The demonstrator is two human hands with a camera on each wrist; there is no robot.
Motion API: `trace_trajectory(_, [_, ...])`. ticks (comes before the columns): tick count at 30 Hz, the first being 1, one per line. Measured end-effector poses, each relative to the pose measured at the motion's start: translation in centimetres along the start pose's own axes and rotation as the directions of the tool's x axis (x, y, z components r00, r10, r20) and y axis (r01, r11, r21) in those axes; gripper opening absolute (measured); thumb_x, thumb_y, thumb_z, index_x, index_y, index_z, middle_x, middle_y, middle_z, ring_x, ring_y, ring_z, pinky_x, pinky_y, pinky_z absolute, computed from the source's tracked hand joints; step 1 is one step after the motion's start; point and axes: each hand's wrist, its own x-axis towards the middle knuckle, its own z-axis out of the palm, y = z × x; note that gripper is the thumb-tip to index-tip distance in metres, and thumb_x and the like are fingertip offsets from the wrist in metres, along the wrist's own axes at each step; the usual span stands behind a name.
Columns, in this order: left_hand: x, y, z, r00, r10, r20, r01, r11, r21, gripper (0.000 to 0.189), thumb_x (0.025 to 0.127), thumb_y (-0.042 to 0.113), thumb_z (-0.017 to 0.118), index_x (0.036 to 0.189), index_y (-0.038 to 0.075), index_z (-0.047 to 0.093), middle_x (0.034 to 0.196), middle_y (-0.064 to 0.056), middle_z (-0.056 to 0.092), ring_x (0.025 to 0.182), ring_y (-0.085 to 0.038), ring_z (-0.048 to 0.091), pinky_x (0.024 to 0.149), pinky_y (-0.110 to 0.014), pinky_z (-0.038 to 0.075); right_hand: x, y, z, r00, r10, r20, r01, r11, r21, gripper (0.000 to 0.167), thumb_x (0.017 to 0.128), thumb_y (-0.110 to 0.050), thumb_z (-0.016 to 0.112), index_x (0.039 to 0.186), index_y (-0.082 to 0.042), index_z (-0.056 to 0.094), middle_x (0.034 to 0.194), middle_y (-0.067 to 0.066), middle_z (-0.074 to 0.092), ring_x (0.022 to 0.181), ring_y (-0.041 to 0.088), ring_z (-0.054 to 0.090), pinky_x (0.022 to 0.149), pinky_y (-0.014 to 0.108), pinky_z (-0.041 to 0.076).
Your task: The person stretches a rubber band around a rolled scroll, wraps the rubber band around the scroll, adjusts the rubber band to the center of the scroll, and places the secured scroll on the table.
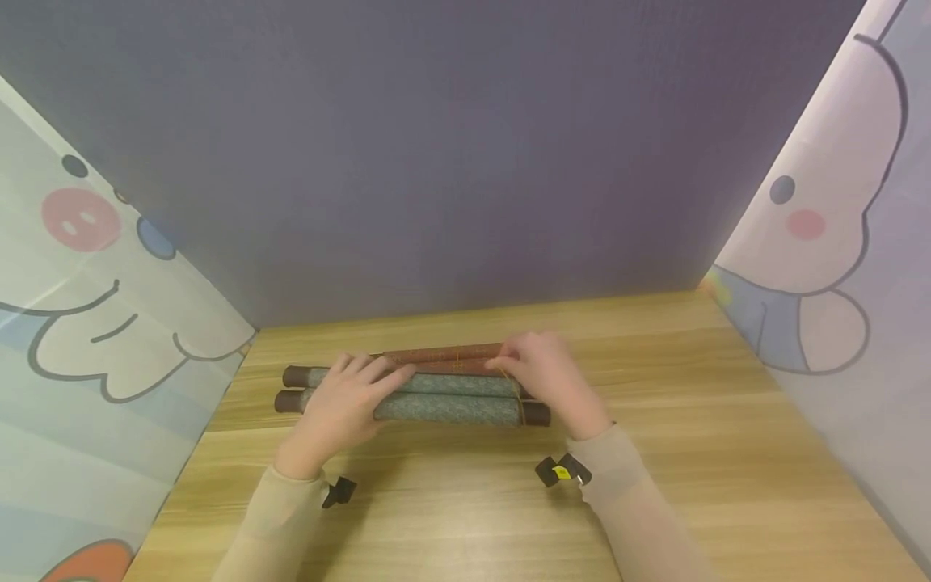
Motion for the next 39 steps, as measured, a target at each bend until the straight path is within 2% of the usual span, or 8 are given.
trace_trajectory(11, [0.0,0.3,0.2,0.995,-0.087,0.055,0.091,0.993,-0.072,0.091,0.066,0.013,0.104,0.148,0.026,0.065,0.126,-0.007,0.068,0.104,-0.039,0.067,0.101,-0.057,0.051,-0.4,0.0,-0.9,0.996,-0.020,0.085,0.003,0.981,0.193,0.011,0.104,-0.016,0.076,0.106,-0.011,0.086,0.101,0.001,0.082,0.059,0.007,0.047,0.062,0.030,0.046])
trace_trajectory(17, [-0.2,0.3,0.2,0.991,-0.111,0.073,0.117,0.990,-0.080,0.088,0.067,0.004,0.098,0.146,0.026,0.067,0.125,-0.007,0.069,0.103,-0.040,0.068,0.103,-0.058,0.050,-0.7,0.5,-1.5,0.982,-0.108,0.155,0.067,0.967,0.245,0.016,0.105,-0.008,0.072,0.116,-0.006,0.084,0.099,0.003,0.080,0.046,0.004,0.031,0.048,0.024,0.035])
trace_trajectory(21, [-0.3,0.2,0.2,0.987,-0.133,0.088,0.140,0.986,-0.086,0.089,0.067,0.005,0.100,0.146,0.027,0.066,0.126,-0.008,0.069,0.106,-0.043,0.068,0.104,-0.061,0.050,-0.9,0.4,-1.5,0.969,-0.167,0.184,0.114,0.957,0.268,0.021,0.105,-0.008,0.071,0.121,-0.007,0.083,0.114,0.005,0.080,0.077,0.010,0.066,0.068,0.032,0.055])
trace_trajectory(25, [-0.3,0.0,0.3,0.982,-0.155,0.110,0.166,0.982,-0.093,0.090,0.068,0.006,0.100,0.148,0.027,0.065,0.128,-0.010,0.069,0.109,-0.046,0.068,0.105,-0.065,0.049,-0.6,0.3,-1.1,0.967,-0.150,0.205,0.087,0.954,0.287,0.020,0.105,-0.012,0.073,0.123,-0.011,0.082,0.127,0.006,0.077,0.081,0.015,0.066,0.076,0.035,0.057])
trace_trajectory(28, [-0.4,-0.2,0.4,0.976,-0.181,0.119,0.193,0.976,-0.096,0.090,0.069,0.006,0.099,0.150,0.027,0.064,0.132,-0.013,0.070,0.114,-0.049,0.068,0.104,-0.067,0.049,-0.3,0.3,-0.8,0.975,-0.122,0.184,0.060,0.950,0.307,0.019,0.105,-0.011,0.074,0.122,-0.012,0.082,0.121,0.005,0.078,0.062,0.012,0.053,0.063,0.031,0.050])
trace_trajectory(32, [-0.6,-0.6,0.6,0.970,-0.218,0.109,0.227,0.971,-0.081,0.092,0.068,0.007,0.098,0.151,0.028,0.063,0.134,-0.014,0.070,0.115,-0.048,0.068,0.099,-0.064,0.050,-0.2,0.3,-0.9,0.983,-0.146,0.114,0.107,0.950,0.294,0.021,0.103,-0.006,0.074,0.122,-0.011,0.082,0.124,0.006,0.079,0.091,0.020,0.073,0.082,0.039,0.059])
trace_trajectory(36, [-0.6,-1.0,0.6,0.968,-0.239,0.083,0.244,0.968,-0.059,0.094,0.066,0.010,0.101,0.151,0.027,0.063,0.129,-0.012,0.070,0.109,-0.042,0.068,0.093,-0.058,0.049,-0.3,-0.1,-1.2,0.987,-0.157,0.039,0.141,0.950,0.279,0.022,0.102,-0.004,0.076,0.122,-0.010,0.082,0.129,0.009,0.077,0.121,0.032,0.072,0.100,0.055,0.058])
trace_trajectory(39, [-0.5,-1.1,0.4,0.968,-0.243,0.058,0.246,0.968,-0.053,0.095,0.066,0.011,0.102,0.151,0.025,0.063,0.126,-0.010,0.070,0.105,-0.040,0.067,0.090,-0.056,0.048,-0.4,-0.4,-1.5,0.989,-0.145,-0.005,0.140,0.951,0.277,0.020,0.102,-0.005,0.077,0.120,-0.010,0.082,0.128,0.010,0.077,0.095,0.026,0.074,0.084,0.047,0.061])
